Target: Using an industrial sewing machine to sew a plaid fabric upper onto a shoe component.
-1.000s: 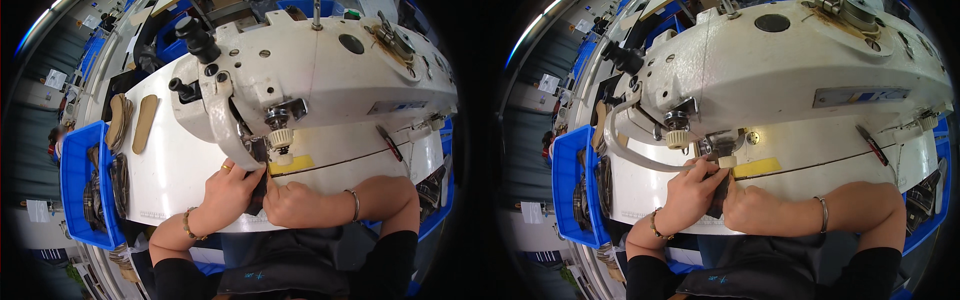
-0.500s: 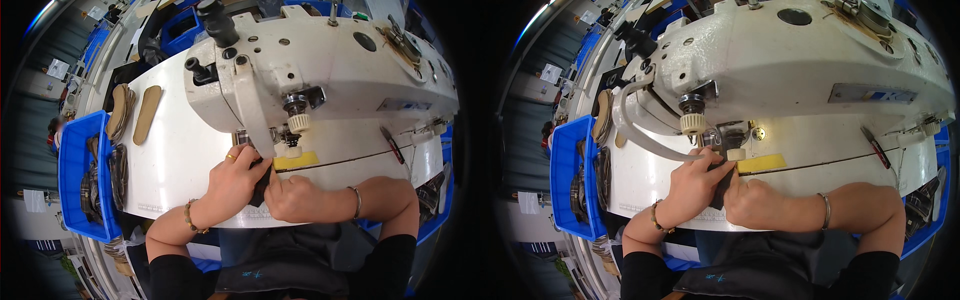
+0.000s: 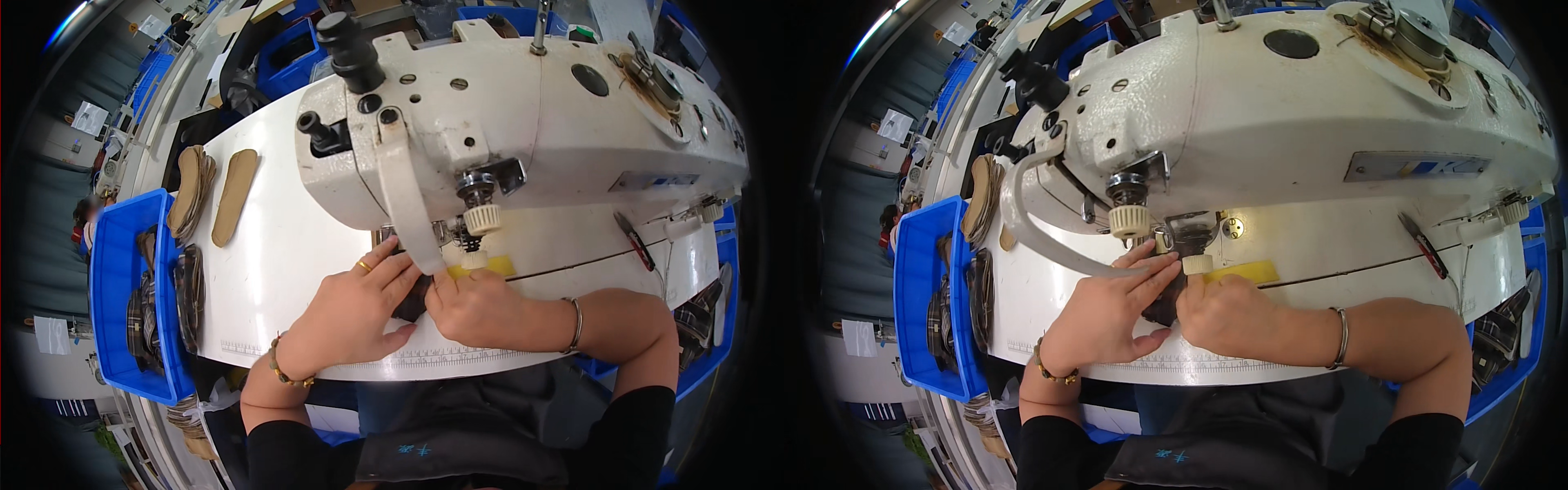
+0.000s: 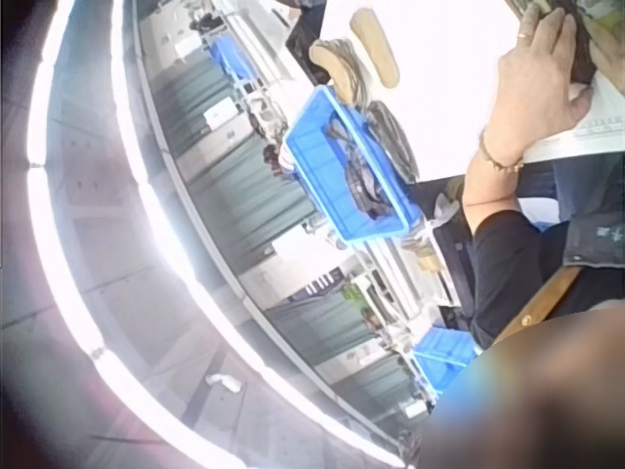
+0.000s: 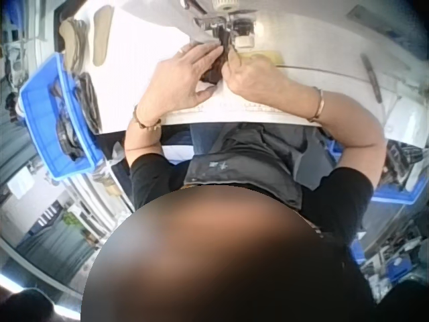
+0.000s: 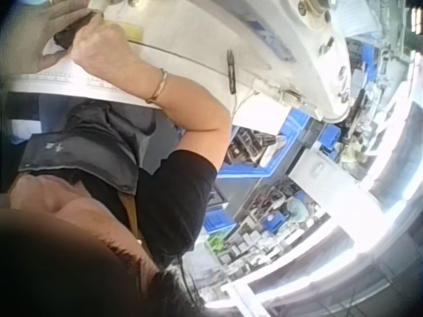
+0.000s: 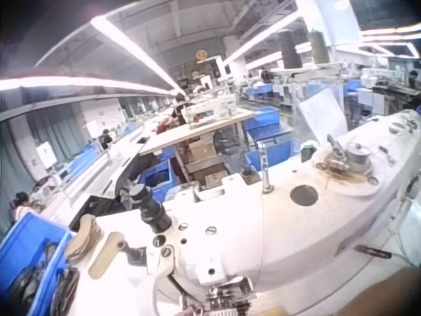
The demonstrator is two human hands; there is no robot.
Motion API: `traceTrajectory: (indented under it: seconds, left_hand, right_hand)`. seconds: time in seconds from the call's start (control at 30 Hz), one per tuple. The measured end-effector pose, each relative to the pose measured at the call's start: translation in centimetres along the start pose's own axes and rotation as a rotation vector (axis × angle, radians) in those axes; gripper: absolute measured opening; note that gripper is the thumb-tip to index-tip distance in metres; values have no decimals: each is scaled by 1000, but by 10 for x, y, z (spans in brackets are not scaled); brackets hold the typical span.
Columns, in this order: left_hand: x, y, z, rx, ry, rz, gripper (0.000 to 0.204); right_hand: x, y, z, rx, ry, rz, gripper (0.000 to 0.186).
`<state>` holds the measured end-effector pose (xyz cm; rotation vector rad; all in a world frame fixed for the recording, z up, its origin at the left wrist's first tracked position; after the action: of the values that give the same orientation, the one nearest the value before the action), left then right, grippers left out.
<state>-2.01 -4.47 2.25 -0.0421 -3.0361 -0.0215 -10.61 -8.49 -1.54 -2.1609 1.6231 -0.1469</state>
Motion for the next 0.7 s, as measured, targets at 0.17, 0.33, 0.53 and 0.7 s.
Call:
traceTrajectory:
  seconds: [0.17,0.33,0.53,0.7]
  left_hand:
    - [8,2,6,25,-173,12,60]
    - [18,-4,7,117,-213,66,47]
    - [25,-3,15,287,-330,123,35]
    - [27,-3,21,186,-366,104,43]
  right_hand:
    - [-5,1,-3,31,62,-59,25]
    - [-23,7,-8,8,110,-148,28]
    - [-31,9,-10,28,69,-165,26]
    - [-31,8,-11,53,39,-173,27]
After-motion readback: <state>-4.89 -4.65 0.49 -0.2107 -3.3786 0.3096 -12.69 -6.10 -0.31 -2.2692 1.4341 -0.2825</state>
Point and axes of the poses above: each hand's wrist, its own y-axis away from the middle knuckle, its own z-axis out of the palm, x = y × z, the point moved 8 cm from there along -y, towards the middle knuckle, and after that the axes turned 14 degrees about -y, right-handed, at the moved point
